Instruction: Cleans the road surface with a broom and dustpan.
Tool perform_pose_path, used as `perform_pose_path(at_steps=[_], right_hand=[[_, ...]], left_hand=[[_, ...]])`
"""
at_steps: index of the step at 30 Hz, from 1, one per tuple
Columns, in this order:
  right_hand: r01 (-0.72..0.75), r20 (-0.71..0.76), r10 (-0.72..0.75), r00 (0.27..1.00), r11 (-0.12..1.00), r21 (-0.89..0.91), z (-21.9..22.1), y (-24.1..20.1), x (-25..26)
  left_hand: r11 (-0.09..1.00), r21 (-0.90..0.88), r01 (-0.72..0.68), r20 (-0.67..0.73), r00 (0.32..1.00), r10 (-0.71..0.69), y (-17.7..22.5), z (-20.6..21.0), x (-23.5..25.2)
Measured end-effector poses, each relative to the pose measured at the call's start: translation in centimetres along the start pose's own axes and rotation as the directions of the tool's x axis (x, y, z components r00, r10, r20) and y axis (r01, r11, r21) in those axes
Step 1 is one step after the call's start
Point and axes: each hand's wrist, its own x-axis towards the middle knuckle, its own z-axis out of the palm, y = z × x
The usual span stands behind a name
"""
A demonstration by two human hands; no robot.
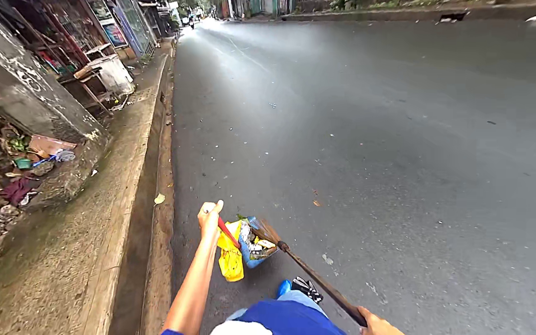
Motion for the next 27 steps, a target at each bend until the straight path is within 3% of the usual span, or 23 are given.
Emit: perform_pose_path(at_steps=[7, 14, 21, 24, 27], right_hand=[[-0.104, -0.014, 0.104, 0.994, 0.995, -0.002, -12.9, -7.4, 9.7], [-0.230, -0.044, 0.235, 0.971, 0.968, 0.103, -18.7, -13.7, 15.9], [-0.435, -0.034, 0.483, 0.875, 0.815, 0.384, -22.9, -14.7, 16.3], [-0.551, 0.044, 0.592, 0.805, 0.718, 0.425, -25.5, -15.3, 16.6], [-0.641, 0.120, 0.679, 0.724, 0.599, 0.480, -26.4, -16.8, 20.4]], left_hand=[[0.997, -0.071, -0.034, 0.096, 0.995, 0.041, 2.2, 13.7, 13.5], [0.999, 0.009, -0.035, 0.297, 0.954, 0.031, 1.0, 26.6, 29.4], [0.975, 0.222, -0.017, 0.582, 0.805, -0.118, -0.9, 38.8, 44.7], [0.947, 0.318, -0.042, 0.635, 0.752, -0.180, -2.1, 43.9, 47.8], [0.927, 0.363, -0.098, 0.686, 0.701, -0.194, -3.5, 48.6, 49.2]])
